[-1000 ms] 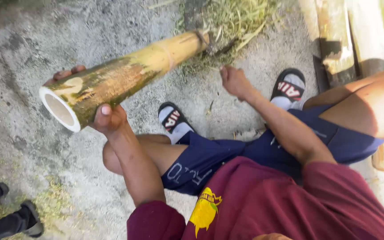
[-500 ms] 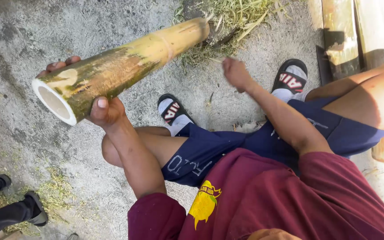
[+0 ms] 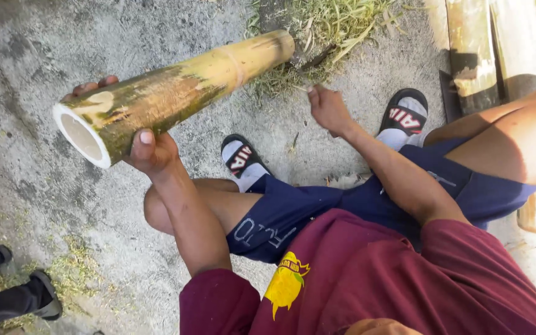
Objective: The recorder is using a knife to strip the outer layer of a bamboo pole.
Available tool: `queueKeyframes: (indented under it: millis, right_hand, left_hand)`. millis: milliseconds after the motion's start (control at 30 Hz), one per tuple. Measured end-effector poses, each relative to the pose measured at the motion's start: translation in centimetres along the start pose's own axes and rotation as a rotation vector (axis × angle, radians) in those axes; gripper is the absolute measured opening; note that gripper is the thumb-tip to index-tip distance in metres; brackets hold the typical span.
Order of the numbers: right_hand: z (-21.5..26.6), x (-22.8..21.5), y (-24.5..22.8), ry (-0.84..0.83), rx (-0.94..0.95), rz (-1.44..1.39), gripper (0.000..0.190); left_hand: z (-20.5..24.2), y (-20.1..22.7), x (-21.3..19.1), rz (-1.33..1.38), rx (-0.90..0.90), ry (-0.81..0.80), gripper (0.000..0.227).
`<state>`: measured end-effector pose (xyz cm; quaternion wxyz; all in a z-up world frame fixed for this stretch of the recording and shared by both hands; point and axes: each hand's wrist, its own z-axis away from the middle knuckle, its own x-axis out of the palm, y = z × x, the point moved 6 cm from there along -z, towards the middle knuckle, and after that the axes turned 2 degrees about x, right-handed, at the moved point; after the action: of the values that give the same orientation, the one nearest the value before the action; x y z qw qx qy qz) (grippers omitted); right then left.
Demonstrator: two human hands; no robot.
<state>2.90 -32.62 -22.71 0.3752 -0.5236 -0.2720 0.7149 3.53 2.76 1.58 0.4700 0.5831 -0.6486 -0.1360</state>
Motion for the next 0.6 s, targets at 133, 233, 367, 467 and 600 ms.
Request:
queueKeyframes:
  millis: [133,233,367,467,600]
  right_hand:
    - [4.1,-0.6,-7.8,-0.030,-0.305,-0.081,0.039]
    - [3.5,0.0,-6.3,-0.030,-0.379,-0.009,0.037]
    - [1.9,-1.0,-5.1,0.004,-0.180,0.020,0.037]
    - [3.2,-0.1,-5.8,-0.087,-0.186,0.027,0.039]
    - [-0.5,0.2,0.4,0.084,-0.223,0.089,0.044]
  left_hand:
    - [-0.6,-0.4,0.5,0.017,-0.009,0.013,0.097]
    - [-0.2,0.1,0.1,0.006,-0.013,0.028,0.098]
    - [-0.6,-0.1,0.1,0.036,-0.019,0.019,0.098]
    - [-0.5,-0.5,0.7,0.058,-0.037,0.011,0.099]
    - [-0.3,0.5,1.1,0.026,-0.020,0.032,0.102]
